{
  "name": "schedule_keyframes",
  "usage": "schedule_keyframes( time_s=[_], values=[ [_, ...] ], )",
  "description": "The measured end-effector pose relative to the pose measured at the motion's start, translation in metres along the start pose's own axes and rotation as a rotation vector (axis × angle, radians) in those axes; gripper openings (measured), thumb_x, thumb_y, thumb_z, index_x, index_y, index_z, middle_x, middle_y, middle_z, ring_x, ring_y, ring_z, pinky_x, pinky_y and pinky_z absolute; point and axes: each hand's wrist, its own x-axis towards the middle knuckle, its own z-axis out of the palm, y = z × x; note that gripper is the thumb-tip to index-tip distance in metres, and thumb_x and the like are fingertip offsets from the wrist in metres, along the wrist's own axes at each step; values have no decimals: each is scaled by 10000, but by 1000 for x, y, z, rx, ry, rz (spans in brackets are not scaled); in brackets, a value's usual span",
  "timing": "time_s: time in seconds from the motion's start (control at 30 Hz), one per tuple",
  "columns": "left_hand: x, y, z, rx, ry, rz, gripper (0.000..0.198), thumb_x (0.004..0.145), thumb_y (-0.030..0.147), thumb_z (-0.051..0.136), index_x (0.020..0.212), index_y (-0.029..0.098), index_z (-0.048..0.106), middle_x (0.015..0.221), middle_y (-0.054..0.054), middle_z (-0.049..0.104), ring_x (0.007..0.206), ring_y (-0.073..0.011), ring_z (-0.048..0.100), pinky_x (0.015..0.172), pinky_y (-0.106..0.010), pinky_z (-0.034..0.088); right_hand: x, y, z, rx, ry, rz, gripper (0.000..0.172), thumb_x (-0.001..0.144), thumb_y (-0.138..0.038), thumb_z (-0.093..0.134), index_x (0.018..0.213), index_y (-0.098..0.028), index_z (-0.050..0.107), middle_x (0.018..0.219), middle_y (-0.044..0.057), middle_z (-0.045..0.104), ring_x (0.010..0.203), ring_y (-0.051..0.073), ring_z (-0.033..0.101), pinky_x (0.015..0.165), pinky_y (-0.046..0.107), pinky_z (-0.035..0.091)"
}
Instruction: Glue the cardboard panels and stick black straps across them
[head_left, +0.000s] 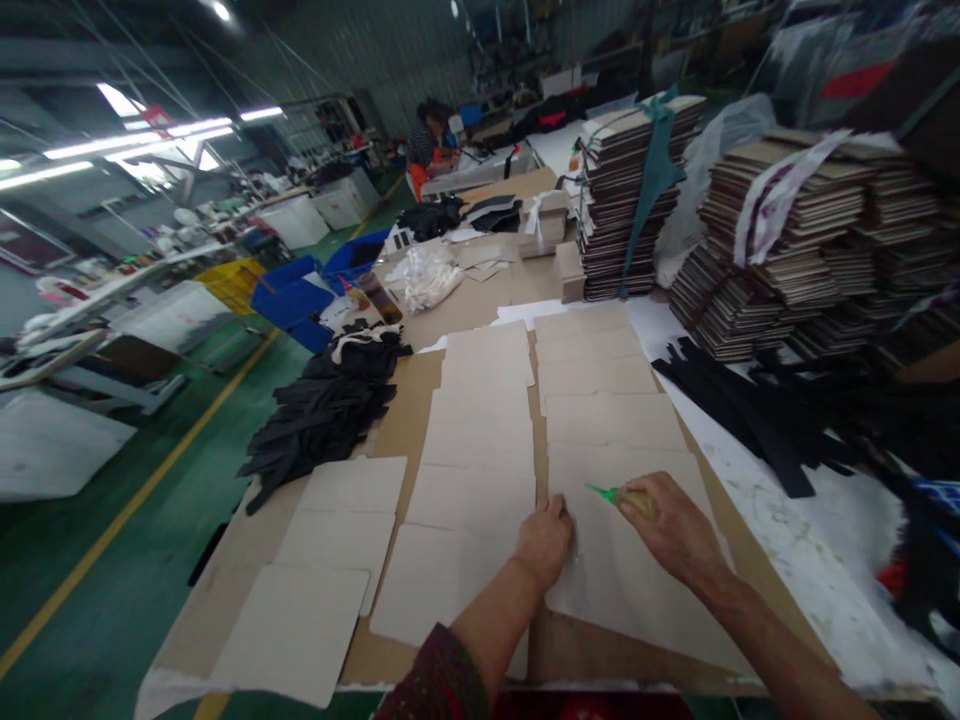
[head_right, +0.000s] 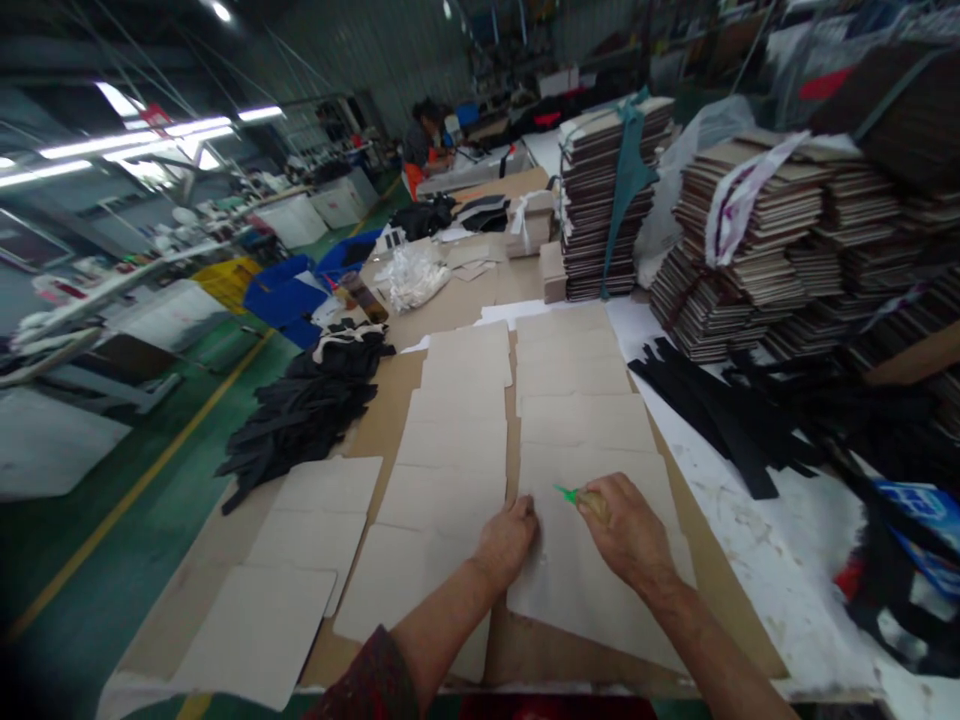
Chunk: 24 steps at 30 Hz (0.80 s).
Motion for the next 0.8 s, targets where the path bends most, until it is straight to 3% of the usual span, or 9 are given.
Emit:
schedule_keyframes(
  time_s=[0.33, 0.63, 0.8],
  values=[
    [1, -4, 0, -37, -3, 79, 347, 941, 131, 388, 1152, 55, 652, 1362, -202, 530, 1182, -271, 527, 957, -348, 505, 21, -21, 19, -213, -115, -114, 99, 905, -334, 503, 924, -247, 548, 973, 55, 592, 927, 228, 554, 783, 351, 464],
    [3, -5, 0, -85, 0, 92, 369, 914, 92, 372, 1145, 45, 656, 1276, -217, 575, 1131, -291, 525, 867, -360, 518, 32, -47, 16, -435, -168, -163, 86, 937, -262, 468, 920, -241, 550, 971, 47, 577, 951, 226, 558, 741, 322, 445],
    [4, -9, 2, -101, 7, 112, 346, 903, 82, 396, 1123, 37, 660, 1240, -211, 588, 1106, -285, 534, 831, -352, 536, 33, -47, 9, -472, -192, -124, 42, 913, -255, 500, 897, -247, 538, 951, 40, 579, 919, 216, 565, 718, 309, 436]
  ],
)
